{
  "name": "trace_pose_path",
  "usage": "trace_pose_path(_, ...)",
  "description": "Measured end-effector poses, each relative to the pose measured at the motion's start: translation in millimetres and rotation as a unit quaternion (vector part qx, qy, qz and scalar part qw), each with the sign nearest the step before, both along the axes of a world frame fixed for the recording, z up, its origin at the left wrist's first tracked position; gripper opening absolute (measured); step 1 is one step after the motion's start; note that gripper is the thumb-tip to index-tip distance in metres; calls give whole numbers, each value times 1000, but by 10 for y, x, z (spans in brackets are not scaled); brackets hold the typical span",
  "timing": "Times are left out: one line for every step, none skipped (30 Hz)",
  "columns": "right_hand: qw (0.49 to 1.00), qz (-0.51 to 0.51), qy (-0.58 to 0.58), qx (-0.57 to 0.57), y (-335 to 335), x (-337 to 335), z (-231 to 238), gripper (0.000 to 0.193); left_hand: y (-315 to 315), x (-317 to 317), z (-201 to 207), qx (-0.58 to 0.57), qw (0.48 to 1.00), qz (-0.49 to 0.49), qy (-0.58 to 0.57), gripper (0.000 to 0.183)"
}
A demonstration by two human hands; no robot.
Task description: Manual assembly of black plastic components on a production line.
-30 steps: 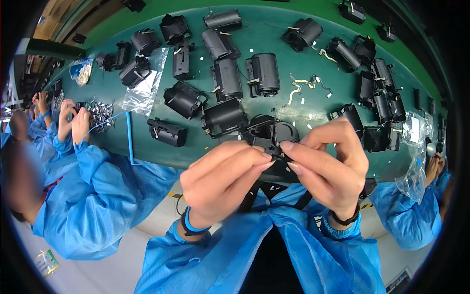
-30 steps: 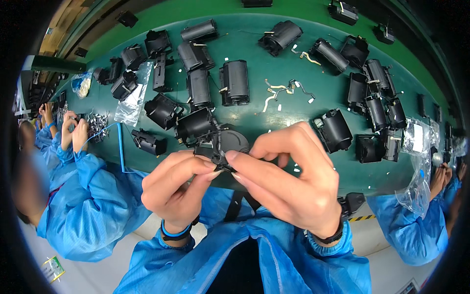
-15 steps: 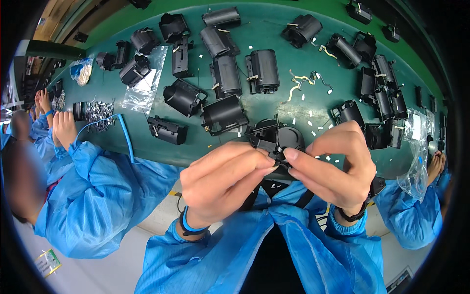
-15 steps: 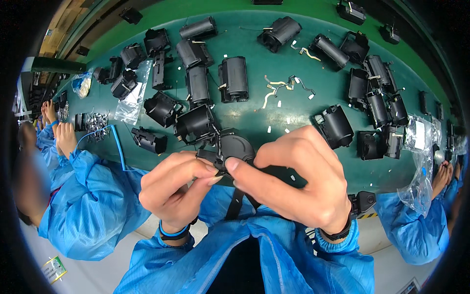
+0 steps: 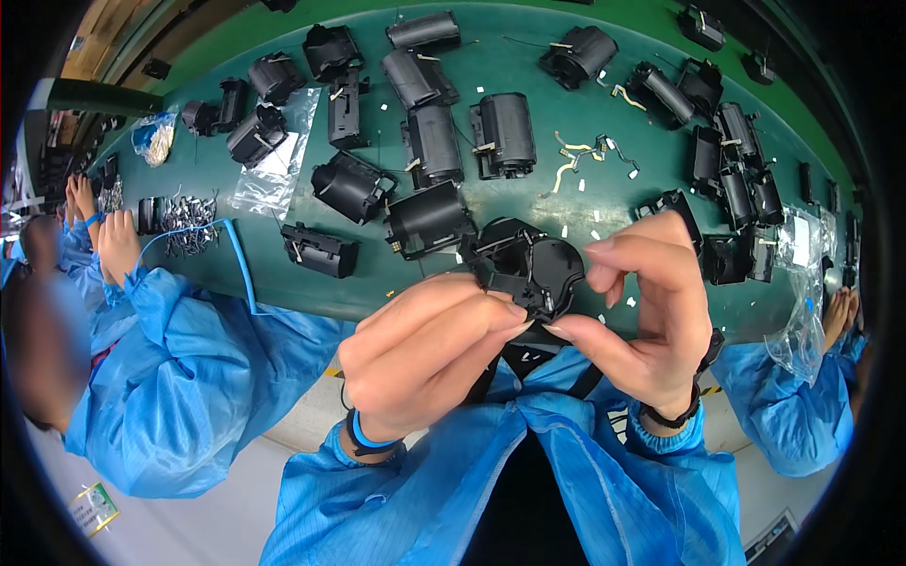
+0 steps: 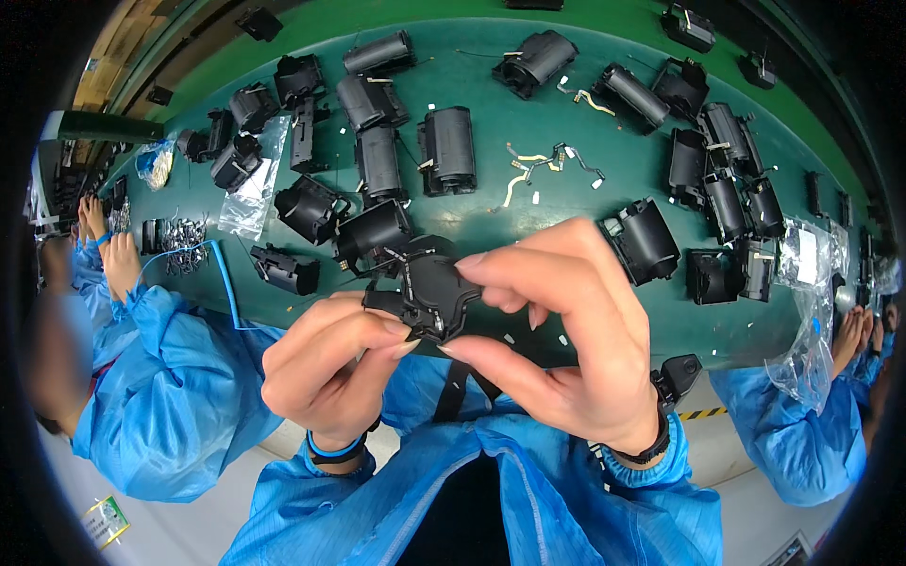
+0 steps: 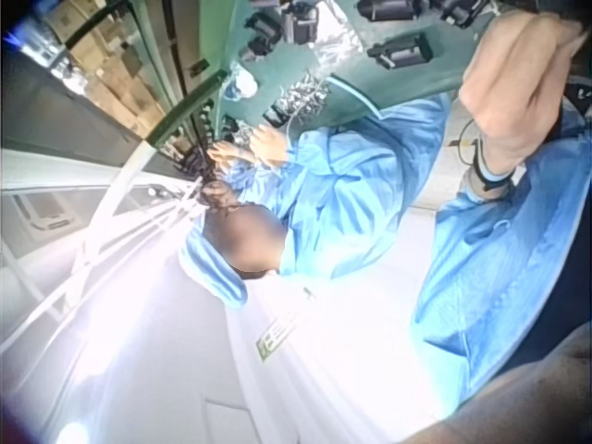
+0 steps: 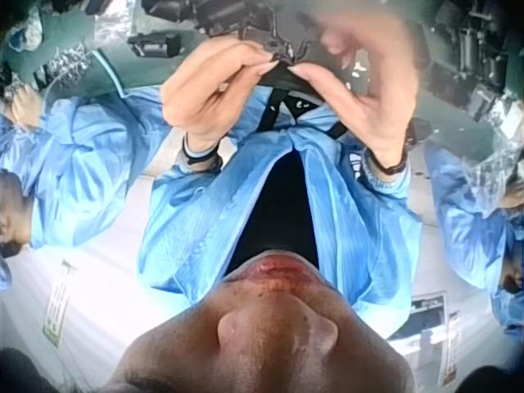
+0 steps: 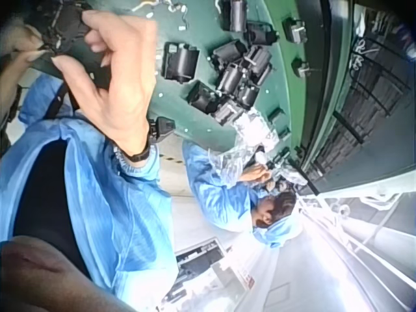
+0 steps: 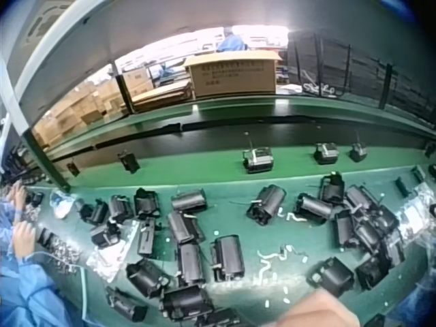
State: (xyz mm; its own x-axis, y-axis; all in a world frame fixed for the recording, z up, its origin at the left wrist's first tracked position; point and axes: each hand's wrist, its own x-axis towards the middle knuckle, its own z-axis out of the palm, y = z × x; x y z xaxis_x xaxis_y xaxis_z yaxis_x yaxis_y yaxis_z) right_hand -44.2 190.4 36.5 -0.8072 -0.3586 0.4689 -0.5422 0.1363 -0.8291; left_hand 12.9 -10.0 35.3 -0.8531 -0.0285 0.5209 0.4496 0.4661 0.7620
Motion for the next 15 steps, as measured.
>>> trace_pose_path(1000, 0, 4, 9, 15, -2, 6, 60, -9, 4, 12, -3, 1000, -3, 5, 24)
trace_pose_path(1000, -1, 9, 10, 14, -7, 38, 60, -18, 9, 30, -3, 1000, -3, 10, 24)
trace_pose_path(999, 11, -7, 36, 31, -28, 84, 60, -15, -11, 28, 9, 1000, -12, 15, 23)
trace_pose_path(998, 21, -21, 63, 49, -45, 143, 60, -15, -21, 33, 21, 999, -23, 23, 23)
trace_pose_path(990, 46, -25, 131, 63, -10, 188, 55, -24, 67, 20, 37, 999, -32, 2, 21)
trace_pose_path(989, 56, -12, 136, 73, -29, 194, 54, 12, 54, 6, 62, 997, -37, -5, 20)
trace_pose_path(988, 67, -1, 140, 67, -40, 145, 53, 46, 40, -34, 84, 995, -42, -13, 20)
trace_pose_path(990, 57, -37, 124, 55, -31, 127, 50, 75, 14, -72, 105, 994, -34, -15, 20)
trace_pose_path(990, 50, -77, 104, 41, -7, 138, 48, 108, 19, -83, 125, 992, -23, -22, 19)
trace_pose_path(990, 38, -79, 113, 37, 17, 173, 44, 142, 45, -91, 149, 988, -14, -32, 20)
trace_pose_path(991, 24, -63, 117, 60, 1, 236, 44, 191, 32, -95, 182, 982, -11, -43, 21)
trace_pose_path(989, 16, -61, 133, 84, 5, 298, 42, 226, 39, -105, 187, 981, -14, -41, 18)
trace_pose_path(987, 9, -62, 148, 112, 8, 350, 40, 257, 40, -116, 192, 980, -16, -42, 15)
trace_pose_path(986, 9, -60, 157, 154, -3, 407, 40, 284, 45, -105, 219, 974, -42, -43, 20)
trace_pose_path(981, 1, -72, 179, 198, -15, 509, 36, 291, 10, -129, 200, 977, -69, -4, 22)
